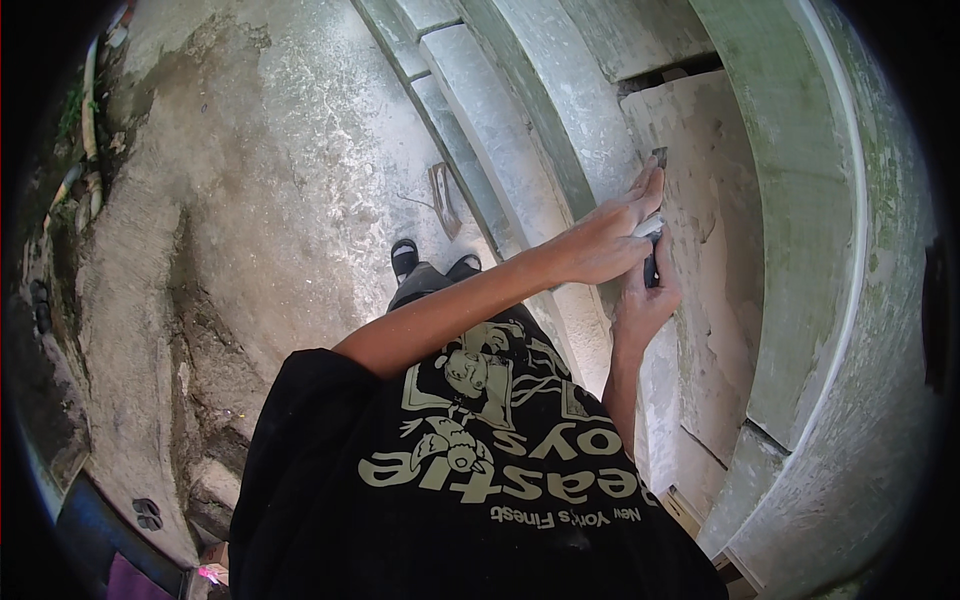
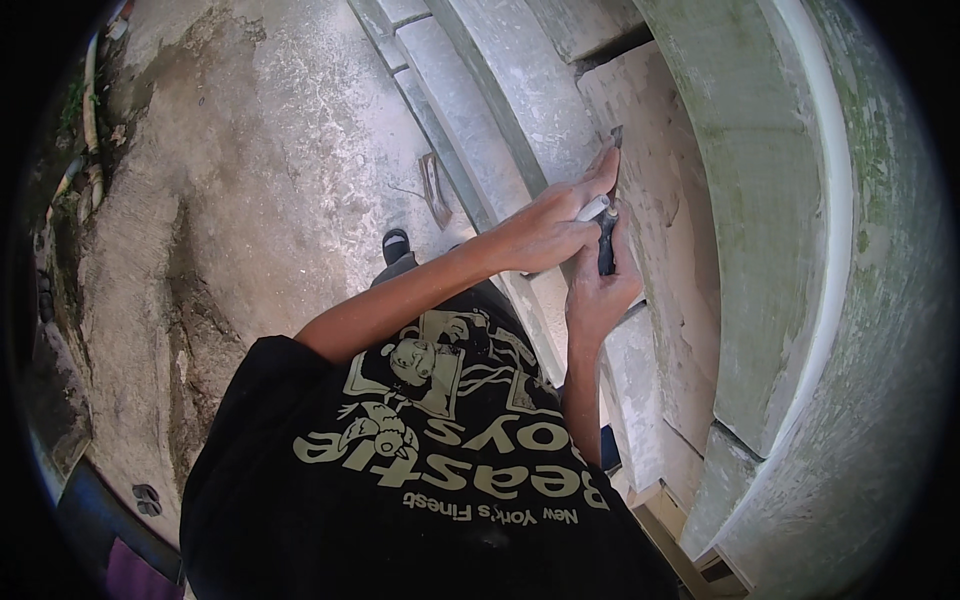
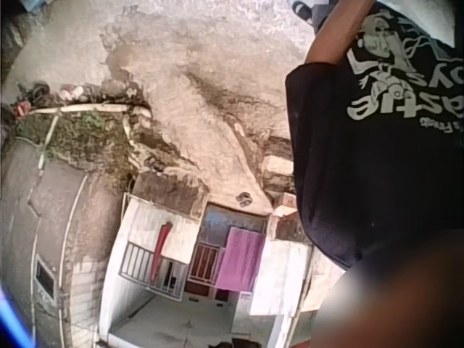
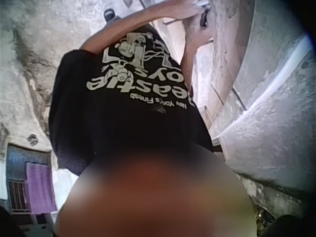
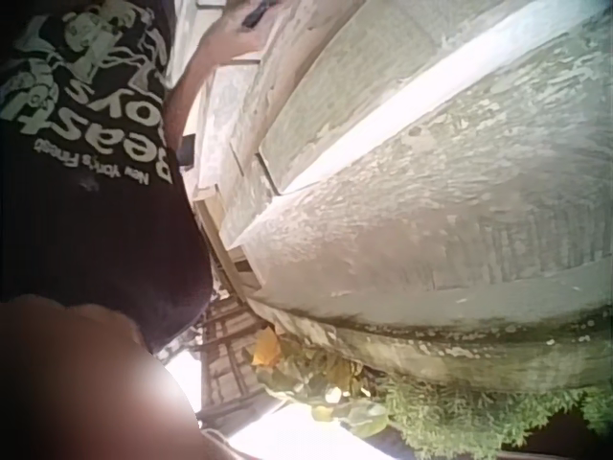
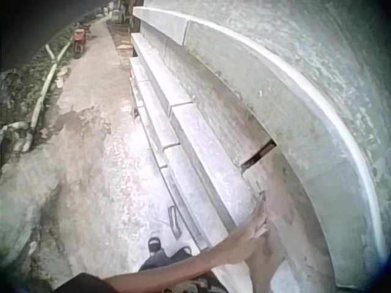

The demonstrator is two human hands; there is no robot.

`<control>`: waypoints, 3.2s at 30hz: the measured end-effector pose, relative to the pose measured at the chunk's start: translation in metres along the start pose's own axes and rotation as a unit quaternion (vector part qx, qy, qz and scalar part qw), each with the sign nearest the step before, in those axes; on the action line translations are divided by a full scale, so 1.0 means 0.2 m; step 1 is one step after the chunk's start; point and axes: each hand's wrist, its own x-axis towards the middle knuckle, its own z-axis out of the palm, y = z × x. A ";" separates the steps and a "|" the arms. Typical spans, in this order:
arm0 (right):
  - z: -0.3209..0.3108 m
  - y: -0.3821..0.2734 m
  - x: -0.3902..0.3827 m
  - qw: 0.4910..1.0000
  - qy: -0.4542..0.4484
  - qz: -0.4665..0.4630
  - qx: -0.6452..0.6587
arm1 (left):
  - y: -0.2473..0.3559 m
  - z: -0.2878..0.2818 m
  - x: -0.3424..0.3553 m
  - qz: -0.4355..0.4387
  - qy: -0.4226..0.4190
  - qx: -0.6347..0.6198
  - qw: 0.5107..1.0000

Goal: Filling cracks and smoothing a wall using a putty knife and filler compound.

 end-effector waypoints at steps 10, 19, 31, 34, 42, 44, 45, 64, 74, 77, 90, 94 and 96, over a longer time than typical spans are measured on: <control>0.02 0.00 0.00 1.000 -0.005 0.021 0.010 | -0.05 0.00 0.02 0.025 0.025 0.032 0.999; 0.08 -0.02 0.13 0.999 -0.035 -0.017 0.011 | -0.01 -0.06 0.08 0.014 0.055 0.033 0.998; 0.09 -0.01 0.10 0.999 -0.031 -0.014 0.024 | -0.04 -0.10 0.10 0.014 0.069 0.029 0.997; 0.14 -0.04 0.08 1.000 -0.017 -0.009 -0.009 | -0.06 -0.11 0.09 0.007 0.074 0.033 0.997; 0.17 -0.09 0.12 0.999 -0.031 -0.002 -0.026 | -0.01 -0.21 0.11 -0.024 0.059 -0.031 0.997; 0.13 -0.14 0.10 1.000 -0.029 -0.001 -0.013 | -0.07 -0.14 0.09 0.022 0.069 0.040 0.997; 0.12 -0.12 0.10 0.999 -0.026 0.011 -0.022 | -0.05 -0.13 0.10 0.008 0.076 0.017 0.997; -0.03 -0.15 -0.10 0.968 -0.111 0.154 0.166 | 0.06 -0.08 -0.13 -0.003 0.057 0.091 0.994; -0.41 0.01 -0.42 0.969 -0.065 0.216 0.102 | 0.00 0.33 -0.33 0.028 -0.036 0.117 0.992; -0.50 0.03 -0.46 0.973 -0.065 0.199 0.100 | 0.02 0.42 -0.33 0.018 -0.050 0.127 0.990; -0.83 0.37 -0.49 0.975 -0.115 0.148 0.117 | -0.02 0.86 -0.34 0.012 0.032 0.113 0.993; -0.91 0.44 -0.49 0.970 -0.124 0.151 0.148 | -0.05 0.98 -0.34 0.013 0.048 0.131 0.990; -0.92 0.51 -0.48 0.982 -0.119 0.107 0.102 | -0.06 1.03 -0.34 0.055 0.088 0.184 0.977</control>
